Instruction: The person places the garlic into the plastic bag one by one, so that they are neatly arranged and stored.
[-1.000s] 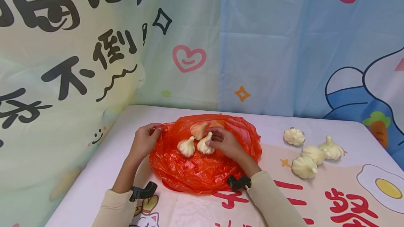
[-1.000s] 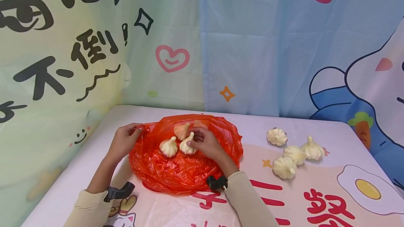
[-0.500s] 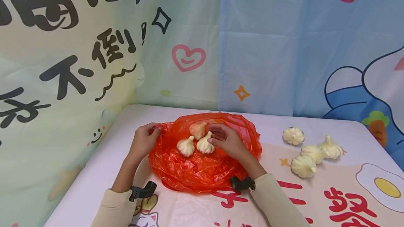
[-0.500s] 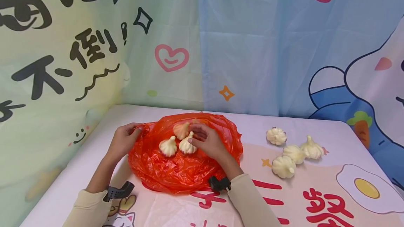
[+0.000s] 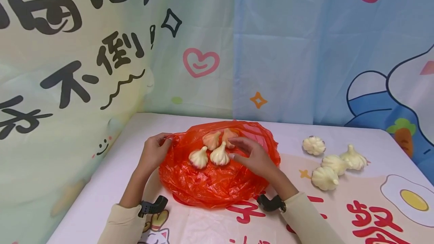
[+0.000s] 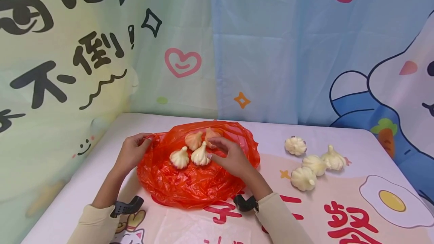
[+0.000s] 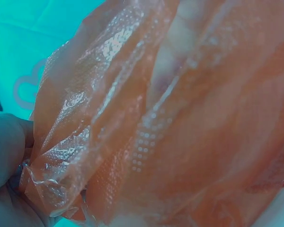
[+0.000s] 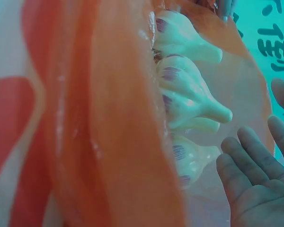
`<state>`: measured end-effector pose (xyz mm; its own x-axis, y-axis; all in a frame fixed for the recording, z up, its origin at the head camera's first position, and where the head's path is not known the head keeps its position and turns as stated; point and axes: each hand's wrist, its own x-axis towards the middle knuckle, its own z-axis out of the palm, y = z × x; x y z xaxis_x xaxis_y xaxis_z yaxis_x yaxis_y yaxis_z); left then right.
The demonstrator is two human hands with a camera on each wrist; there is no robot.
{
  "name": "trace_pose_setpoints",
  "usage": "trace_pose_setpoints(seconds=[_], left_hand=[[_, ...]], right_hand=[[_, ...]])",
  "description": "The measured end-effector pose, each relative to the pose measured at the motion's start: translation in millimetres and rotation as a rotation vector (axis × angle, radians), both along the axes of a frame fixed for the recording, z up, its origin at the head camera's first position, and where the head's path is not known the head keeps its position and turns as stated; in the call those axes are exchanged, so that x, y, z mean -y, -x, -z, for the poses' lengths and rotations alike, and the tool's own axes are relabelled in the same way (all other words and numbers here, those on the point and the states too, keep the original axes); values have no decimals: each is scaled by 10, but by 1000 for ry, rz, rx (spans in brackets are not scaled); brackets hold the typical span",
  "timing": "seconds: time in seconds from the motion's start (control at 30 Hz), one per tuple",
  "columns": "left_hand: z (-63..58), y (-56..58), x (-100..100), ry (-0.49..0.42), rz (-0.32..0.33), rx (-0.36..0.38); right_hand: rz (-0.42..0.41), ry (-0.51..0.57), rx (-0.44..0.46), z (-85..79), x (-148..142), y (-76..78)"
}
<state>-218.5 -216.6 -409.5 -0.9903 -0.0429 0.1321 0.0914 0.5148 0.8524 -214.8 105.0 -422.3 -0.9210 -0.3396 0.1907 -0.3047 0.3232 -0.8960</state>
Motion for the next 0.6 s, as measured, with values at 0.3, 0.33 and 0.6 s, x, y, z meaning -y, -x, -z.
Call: trace_pose_setpoints(seconds=[0.3, 0.33, 0.6], left_hand=[[-17, -7, 4, 13, -9, -10], [-18, -10, 5, 13, -9, -9], [-19, -12, 5, 6, 3, -8]], right_hand=[[-62, 28, -59, -36, -139, -166], [-66, 23, -61, -38, -159, -184], [-29, -34, -7, -27, -359, -373]])
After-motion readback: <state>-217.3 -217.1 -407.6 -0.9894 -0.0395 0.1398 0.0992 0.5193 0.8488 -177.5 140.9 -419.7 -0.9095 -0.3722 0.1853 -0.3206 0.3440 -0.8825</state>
